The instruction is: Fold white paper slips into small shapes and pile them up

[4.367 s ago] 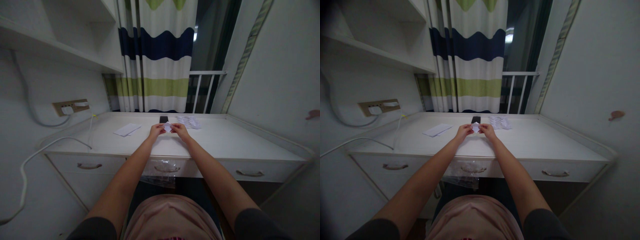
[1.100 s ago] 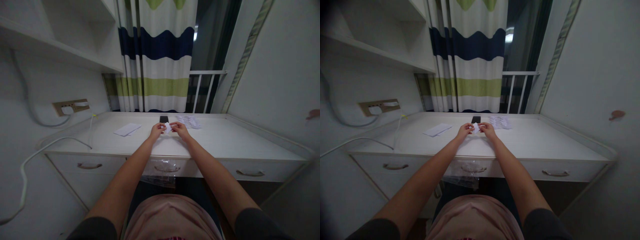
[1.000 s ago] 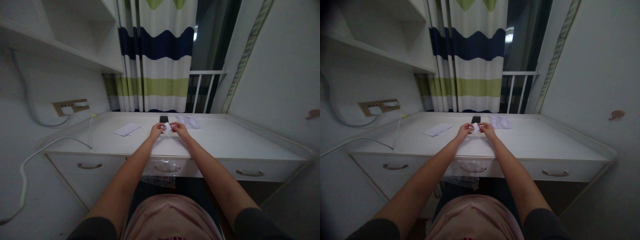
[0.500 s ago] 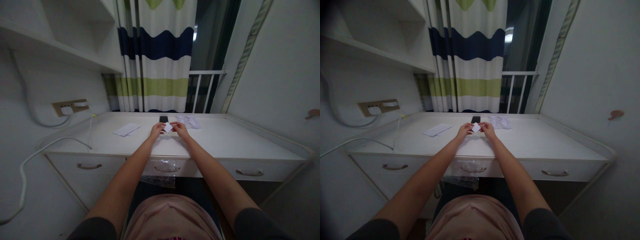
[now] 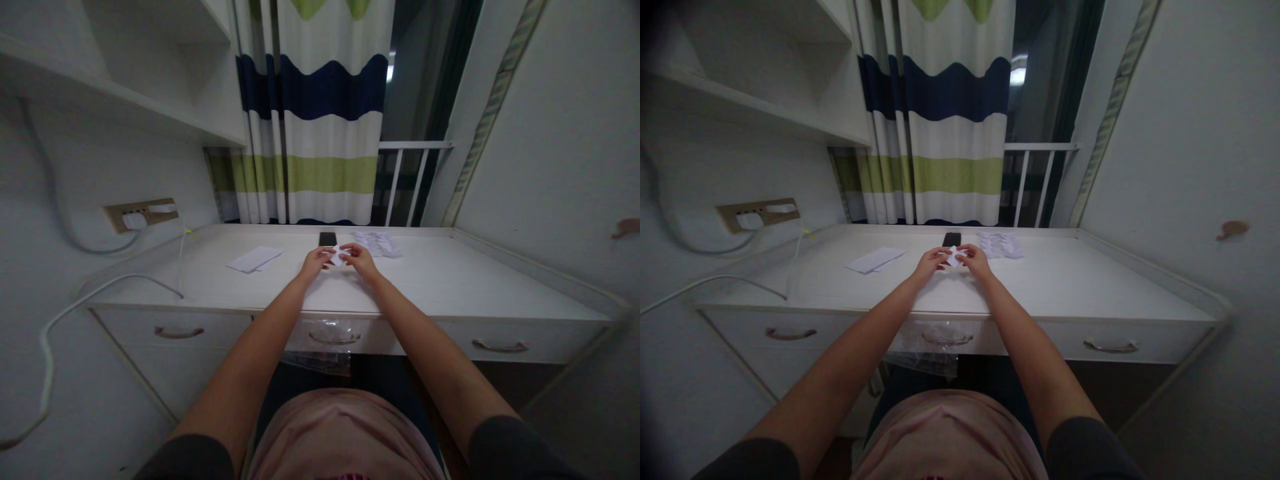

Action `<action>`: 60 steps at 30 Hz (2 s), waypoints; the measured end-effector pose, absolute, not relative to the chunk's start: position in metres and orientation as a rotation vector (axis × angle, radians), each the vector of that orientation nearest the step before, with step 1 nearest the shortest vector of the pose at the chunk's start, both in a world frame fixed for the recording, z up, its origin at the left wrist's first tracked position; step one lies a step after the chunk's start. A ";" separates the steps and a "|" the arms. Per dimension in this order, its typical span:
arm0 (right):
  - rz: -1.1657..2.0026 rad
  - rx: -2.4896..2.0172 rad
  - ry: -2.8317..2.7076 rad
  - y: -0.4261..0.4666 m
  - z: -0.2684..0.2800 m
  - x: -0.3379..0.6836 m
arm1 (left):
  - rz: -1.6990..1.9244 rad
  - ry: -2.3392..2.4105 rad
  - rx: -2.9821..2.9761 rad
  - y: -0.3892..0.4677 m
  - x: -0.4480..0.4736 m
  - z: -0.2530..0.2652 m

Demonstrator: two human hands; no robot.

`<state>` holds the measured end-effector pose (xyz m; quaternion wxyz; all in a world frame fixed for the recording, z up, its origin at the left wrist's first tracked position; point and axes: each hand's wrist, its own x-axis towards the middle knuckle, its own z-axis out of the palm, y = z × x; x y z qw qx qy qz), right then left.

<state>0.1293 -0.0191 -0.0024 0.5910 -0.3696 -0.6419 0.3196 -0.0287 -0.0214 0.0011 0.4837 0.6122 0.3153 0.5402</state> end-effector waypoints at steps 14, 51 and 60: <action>0.668 -0.852 -1.567 -0.015 -0.004 0.128 | 1.322 0.784 1.541 -0.024 -0.027 0.002; 0.722 -0.903 -1.554 -0.015 -0.004 0.131 | 1.366 0.777 1.547 -0.020 -0.028 0.000; 0.690 -0.918 -1.553 -0.014 -0.005 0.131 | 1.396 0.816 1.547 -0.016 -0.027 -0.001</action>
